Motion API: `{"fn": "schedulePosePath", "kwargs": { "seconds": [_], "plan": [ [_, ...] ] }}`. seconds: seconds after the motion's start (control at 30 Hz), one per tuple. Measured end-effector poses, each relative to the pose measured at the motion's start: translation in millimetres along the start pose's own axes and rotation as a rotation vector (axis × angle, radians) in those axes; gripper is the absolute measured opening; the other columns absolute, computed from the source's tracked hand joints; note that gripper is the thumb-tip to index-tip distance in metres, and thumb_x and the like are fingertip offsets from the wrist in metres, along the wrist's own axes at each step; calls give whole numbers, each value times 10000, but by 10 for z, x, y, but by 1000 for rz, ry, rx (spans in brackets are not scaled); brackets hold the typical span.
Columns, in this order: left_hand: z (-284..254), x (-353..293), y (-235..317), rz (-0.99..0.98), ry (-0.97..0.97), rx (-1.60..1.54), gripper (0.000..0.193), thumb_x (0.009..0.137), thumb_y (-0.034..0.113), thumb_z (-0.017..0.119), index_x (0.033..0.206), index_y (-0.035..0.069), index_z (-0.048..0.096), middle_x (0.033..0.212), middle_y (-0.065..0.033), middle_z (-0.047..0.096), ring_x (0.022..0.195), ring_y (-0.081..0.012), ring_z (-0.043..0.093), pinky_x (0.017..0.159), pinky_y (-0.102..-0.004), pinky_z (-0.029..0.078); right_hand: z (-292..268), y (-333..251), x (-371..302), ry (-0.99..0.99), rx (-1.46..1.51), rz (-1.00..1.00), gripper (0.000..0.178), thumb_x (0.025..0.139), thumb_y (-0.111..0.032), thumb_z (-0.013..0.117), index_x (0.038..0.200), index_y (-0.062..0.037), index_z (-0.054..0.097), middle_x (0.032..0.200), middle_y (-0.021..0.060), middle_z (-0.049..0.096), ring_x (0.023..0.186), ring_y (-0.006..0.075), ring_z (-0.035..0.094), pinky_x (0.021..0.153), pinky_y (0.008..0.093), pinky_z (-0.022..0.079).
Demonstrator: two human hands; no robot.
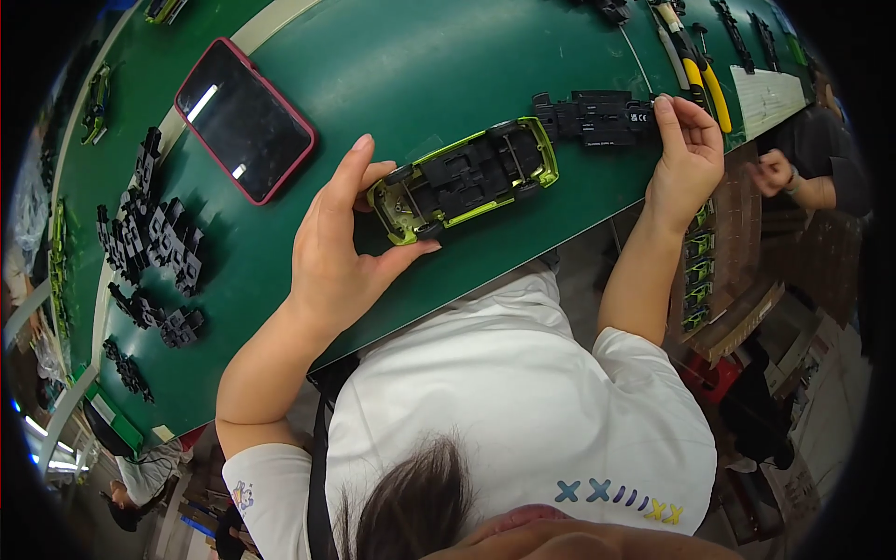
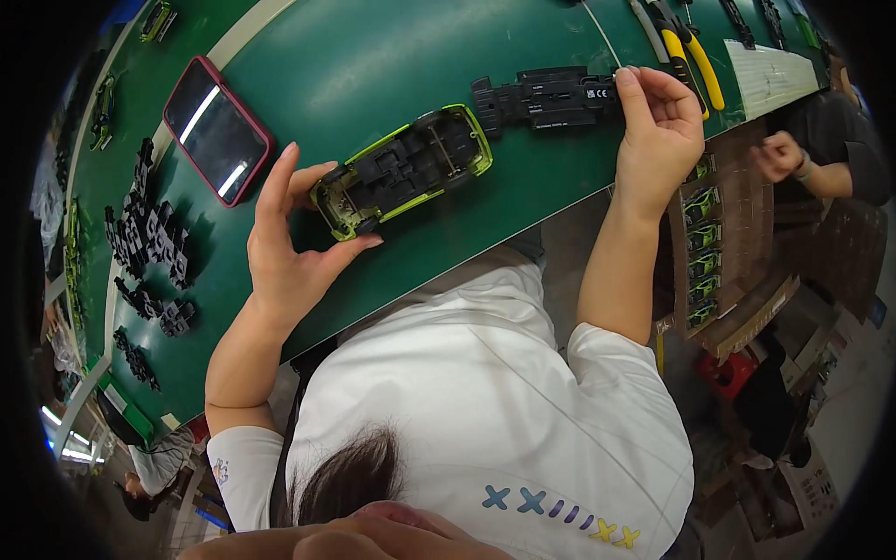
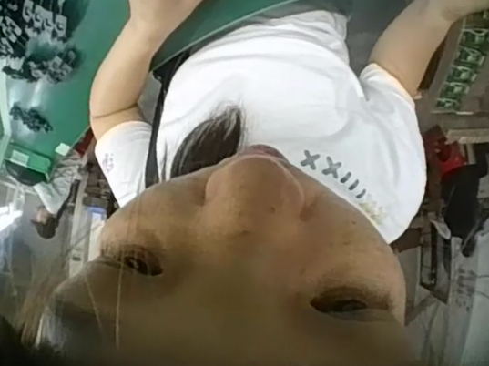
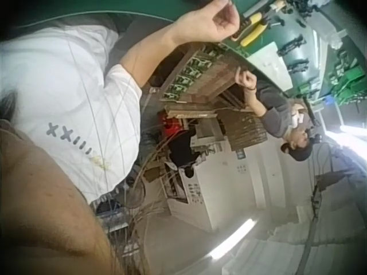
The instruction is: The person assembles toy cars by inserting interior frames, attaching wheel axles, and fitting base plates onto the car bodies by hand.
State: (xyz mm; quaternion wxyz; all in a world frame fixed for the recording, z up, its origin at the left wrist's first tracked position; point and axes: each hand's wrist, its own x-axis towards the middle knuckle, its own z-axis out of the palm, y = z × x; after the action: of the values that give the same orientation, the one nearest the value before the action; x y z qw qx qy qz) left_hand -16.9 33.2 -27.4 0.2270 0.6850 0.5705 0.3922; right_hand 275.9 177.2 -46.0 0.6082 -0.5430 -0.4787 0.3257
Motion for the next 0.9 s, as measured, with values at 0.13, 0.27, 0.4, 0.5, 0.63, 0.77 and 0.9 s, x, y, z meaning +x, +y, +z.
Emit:
{"fn": "schedulePosePath", "kwargs": {
  "seconds": [0.13, 0.27, 0.4, 0.5, 0.63, 0.77, 0.9],
  "plan": [
    [2, -2, -21, 6, -3, -13, 1018, 573, 112, 905, 1421, 32, 349, 1112, -130, 652, 917, -240, 633, 755, -317, 521, 45, -27, -35, 17, -6, -41, 175, 811, 38, 726, 957, 38, 631, 925, 91, 669, 839, 121, 639, 787, 218, 533],
    [-11, 1, -30, 4, -16, -11, 1011, 580, 116, 903, 1417, 15, 347, 1115, -144, 651, 910, -241, 640, 747, -314, 521, 33, -20, -46, 24, 12, -71, 156, 819, 44, 715, 951, 42, 632, 956, 108, 672, 861, 130, 641, 795, 221, 534],
    [-27, 4, -29, 4, -26, -8, 1016, 585, 120, 905, 1417, -5, 335, 1118, -156, 651, 906, -229, 651, 736, -300, 521, 35, -14, -55, 11, 52, -92, 143, 830, 45, 702, 956, 42, 634, 983, 121, 673, 882, 140, 642, 808, 224, 533],
    [-22, 13, -42, -5, -31, -35, 1025, 586, 118, 905, 1420, -10, 323, 1121, -162, 651, 905, -220, 655, 734, -297, 521, 8, 1, -40, 3, 64, -94, 132, 836, 45, 695, 953, 38, 635, 987, 121, 672, 888, 142, 642, 813, 226, 533],
    [-21, 22, -50, -15, -37, -51, 1031, 588, 104, 905, 1423, -14, 310, 1126, -170, 649, 902, -216, 657, 734, -296, 524, 5, 9, -46, 11, 77, -80, 122, 835, 50, 692, 941, 37, 633, 989, 124, 671, 891, 142, 641, 813, 227, 534],
    [-34, 37, -10, -9, -40, -22, 1023, 595, 95, 901, 1422, -17, 309, 1126, -172, 649, 898, -219, 659, 733, -291, 527, -6, -2, -45, 3, 99, -92, 127, 833, 63, 684, 945, 38, 627, 997, 132, 668, 892, 143, 639, 813, 229, 534],
    [-34, 43, -3, -1, -55, -13, 1006, 610, 81, 891, 1422, -21, 304, 1124, -190, 645, 895, -232, 663, 753, -301, 535, -27, 10, -51, -5, 104, -97, 148, 828, 78, 679, 959, 38, 624, 1007, 140, 666, 898, 147, 638, 816, 232, 534]
  ]
}}
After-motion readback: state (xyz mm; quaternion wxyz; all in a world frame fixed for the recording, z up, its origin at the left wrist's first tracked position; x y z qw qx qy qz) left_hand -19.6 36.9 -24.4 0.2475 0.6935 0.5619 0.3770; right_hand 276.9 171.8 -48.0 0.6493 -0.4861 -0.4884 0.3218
